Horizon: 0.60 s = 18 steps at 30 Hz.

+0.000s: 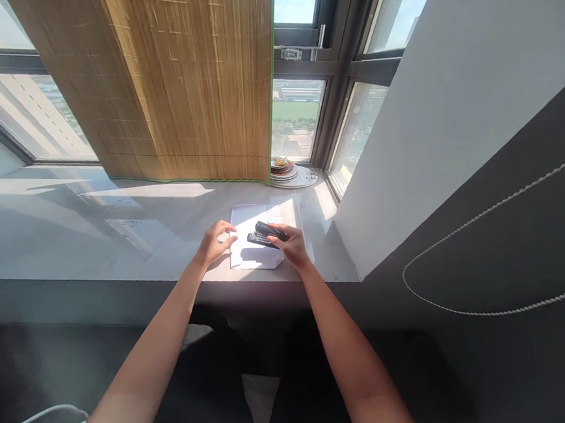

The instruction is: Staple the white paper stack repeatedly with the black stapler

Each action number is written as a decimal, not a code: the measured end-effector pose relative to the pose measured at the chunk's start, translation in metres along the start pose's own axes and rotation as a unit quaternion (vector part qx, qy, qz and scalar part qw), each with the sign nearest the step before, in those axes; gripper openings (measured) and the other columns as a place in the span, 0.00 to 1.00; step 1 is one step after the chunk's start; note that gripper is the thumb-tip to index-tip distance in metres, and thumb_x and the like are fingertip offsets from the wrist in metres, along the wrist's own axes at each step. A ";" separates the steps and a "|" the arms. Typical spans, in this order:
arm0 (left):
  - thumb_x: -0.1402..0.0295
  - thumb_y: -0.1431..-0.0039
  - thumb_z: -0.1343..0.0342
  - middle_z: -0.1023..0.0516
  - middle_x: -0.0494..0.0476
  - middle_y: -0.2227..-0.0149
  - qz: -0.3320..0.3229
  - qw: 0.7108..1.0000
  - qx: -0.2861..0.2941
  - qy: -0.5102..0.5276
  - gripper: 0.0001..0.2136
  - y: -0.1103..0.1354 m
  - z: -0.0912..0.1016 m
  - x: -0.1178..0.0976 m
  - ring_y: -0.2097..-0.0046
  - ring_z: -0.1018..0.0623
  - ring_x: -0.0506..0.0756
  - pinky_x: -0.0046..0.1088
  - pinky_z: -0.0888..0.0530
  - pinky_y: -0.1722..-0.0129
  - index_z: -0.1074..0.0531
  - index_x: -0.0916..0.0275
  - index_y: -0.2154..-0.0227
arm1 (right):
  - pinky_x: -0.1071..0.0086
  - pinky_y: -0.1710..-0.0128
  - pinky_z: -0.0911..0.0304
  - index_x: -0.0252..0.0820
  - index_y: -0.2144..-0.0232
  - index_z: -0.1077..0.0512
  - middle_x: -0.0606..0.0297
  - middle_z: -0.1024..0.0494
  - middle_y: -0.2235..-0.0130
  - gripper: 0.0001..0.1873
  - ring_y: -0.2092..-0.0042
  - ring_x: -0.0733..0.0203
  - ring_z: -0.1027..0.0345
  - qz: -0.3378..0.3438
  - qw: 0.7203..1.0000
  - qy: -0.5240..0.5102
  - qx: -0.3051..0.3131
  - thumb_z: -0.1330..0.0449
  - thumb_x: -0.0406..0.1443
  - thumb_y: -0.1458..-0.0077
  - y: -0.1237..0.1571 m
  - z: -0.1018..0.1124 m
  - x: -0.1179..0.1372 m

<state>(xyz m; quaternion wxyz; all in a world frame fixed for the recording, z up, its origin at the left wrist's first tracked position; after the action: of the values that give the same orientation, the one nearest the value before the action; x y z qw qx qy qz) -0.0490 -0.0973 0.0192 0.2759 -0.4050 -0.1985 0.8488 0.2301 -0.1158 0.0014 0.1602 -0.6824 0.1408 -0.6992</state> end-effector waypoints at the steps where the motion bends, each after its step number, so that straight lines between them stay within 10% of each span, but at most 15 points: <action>1: 0.64 0.32 0.37 0.17 0.59 0.56 -0.007 1.000 0.003 -0.008 0.04 -0.001 0.000 -0.001 0.53 0.20 0.59 0.41 0.23 0.47 0.20 0.57 0.59 | 0.41 0.41 0.21 0.46 0.52 0.13 0.57 0.11 0.50 0.21 0.47 0.41 0.16 -0.007 1.000 0.012 -0.016 0.23 0.46 0.47 0.004 0.015 0.000; 7: 0.68 0.30 0.41 0.17 0.63 0.55 0.006 0.996 0.033 -0.081 0.07 0.013 -0.036 -0.039 0.49 0.19 0.65 0.47 0.26 0.42 0.18 0.58 0.62 | 0.43 0.44 0.19 0.46 0.53 0.12 0.58 0.10 0.53 0.20 0.50 0.41 0.14 -0.048 0.989 0.126 -0.060 0.24 0.45 0.48 0.034 0.092 -0.004; 13: 0.63 0.31 0.35 0.21 0.62 0.35 0.014 0.991 0.106 -0.077 0.15 0.043 -0.108 -0.094 0.32 0.26 0.70 0.54 0.34 0.28 0.21 0.52 0.44 | 0.44 0.40 0.22 0.48 0.51 0.12 0.59 0.11 0.49 0.17 0.46 0.42 0.16 0.002 0.980 0.188 -0.057 0.28 0.42 0.42 0.039 0.093 0.005; 18: 0.65 0.31 0.36 0.23 0.67 0.33 0.047 0.992 0.092 -0.071 0.16 0.049 -0.113 -0.094 0.30 0.28 0.75 0.67 0.43 0.26 0.22 0.54 0.43 | 0.44 0.37 0.24 0.49 0.52 0.12 0.60 0.12 0.48 0.15 0.45 0.43 0.17 0.030 0.975 0.211 -0.064 0.31 0.39 0.41 0.037 0.091 0.010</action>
<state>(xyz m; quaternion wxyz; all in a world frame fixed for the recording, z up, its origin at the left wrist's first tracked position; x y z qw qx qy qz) 0.0747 -0.1814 -0.0217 0.2572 -0.3258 -0.1197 0.9019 0.3216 -0.1513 -0.0021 0.1038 -0.5235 0.2367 -0.8119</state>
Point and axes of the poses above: each hand's wrist, its own y-axis away from the middle knuckle, its own z-axis out of the back of the hand, x = y × z, the point moved 5 cm from there along -y, towards the middle knuckle
